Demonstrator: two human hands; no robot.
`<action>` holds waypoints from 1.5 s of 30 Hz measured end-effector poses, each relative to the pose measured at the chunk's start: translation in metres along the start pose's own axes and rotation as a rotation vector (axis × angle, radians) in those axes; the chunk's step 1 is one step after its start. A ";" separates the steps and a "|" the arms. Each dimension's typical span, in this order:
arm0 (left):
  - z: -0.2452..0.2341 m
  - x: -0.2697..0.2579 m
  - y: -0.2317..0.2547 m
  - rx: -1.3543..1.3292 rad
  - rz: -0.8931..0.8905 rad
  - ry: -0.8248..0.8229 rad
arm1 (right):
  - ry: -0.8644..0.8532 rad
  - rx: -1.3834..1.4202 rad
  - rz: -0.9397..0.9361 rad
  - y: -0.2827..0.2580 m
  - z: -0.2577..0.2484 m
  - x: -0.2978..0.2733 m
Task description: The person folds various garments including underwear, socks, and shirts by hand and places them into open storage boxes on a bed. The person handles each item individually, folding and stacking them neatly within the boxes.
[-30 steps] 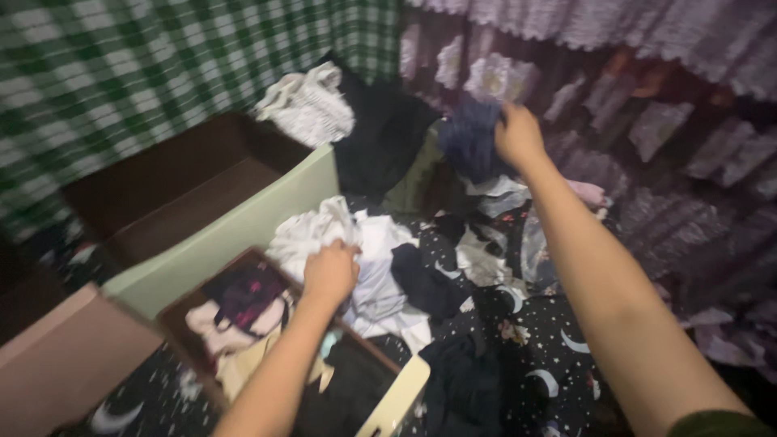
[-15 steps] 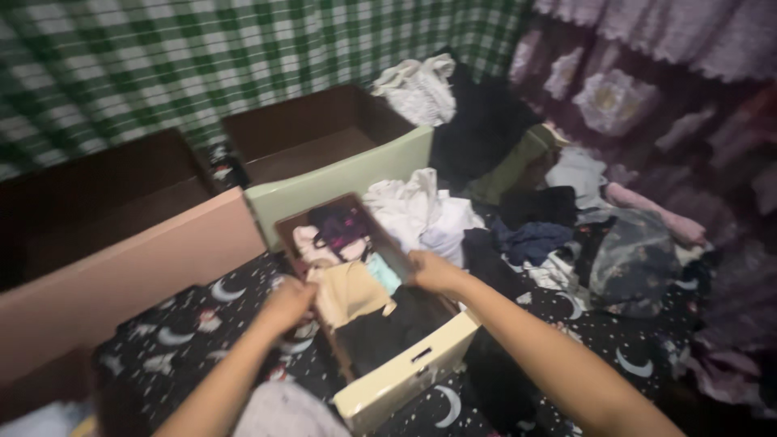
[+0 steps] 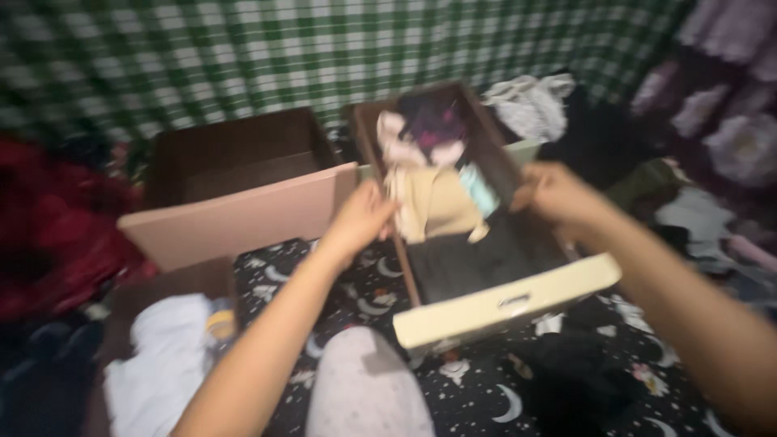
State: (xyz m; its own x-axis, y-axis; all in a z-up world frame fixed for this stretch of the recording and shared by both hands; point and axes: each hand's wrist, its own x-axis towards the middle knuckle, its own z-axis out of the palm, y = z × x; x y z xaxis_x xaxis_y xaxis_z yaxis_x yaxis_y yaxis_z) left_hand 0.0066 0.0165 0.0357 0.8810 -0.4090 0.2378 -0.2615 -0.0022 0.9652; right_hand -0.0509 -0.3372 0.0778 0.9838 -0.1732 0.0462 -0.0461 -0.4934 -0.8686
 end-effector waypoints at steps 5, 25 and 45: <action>-0.105 0.007 0.034 0.102 -0.043 -0.049 | -0.148 0.276 0.045 -0.080 0.042 -0.001; -0.368 -0.305 -0.209 1.109 -0.935 0.362 | -0.362 0.426 -0.035 -0.076 0.225 -0.036; -0.506 -0.308 -0.220 1.274 -0.813 0.461 | -0.497 0.583 0.137 -0.004 0.384 -0.065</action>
State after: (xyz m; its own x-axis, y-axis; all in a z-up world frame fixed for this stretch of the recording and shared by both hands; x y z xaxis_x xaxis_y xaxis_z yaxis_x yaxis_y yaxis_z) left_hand -0.0080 0.6049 -0.1947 0.9224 0.3845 -0.0361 0.3844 -0.9051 0.1818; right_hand -0.0484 0.0034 -0.1115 0.9446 0.2697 -0.1872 -0.2095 0.0564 -0.9762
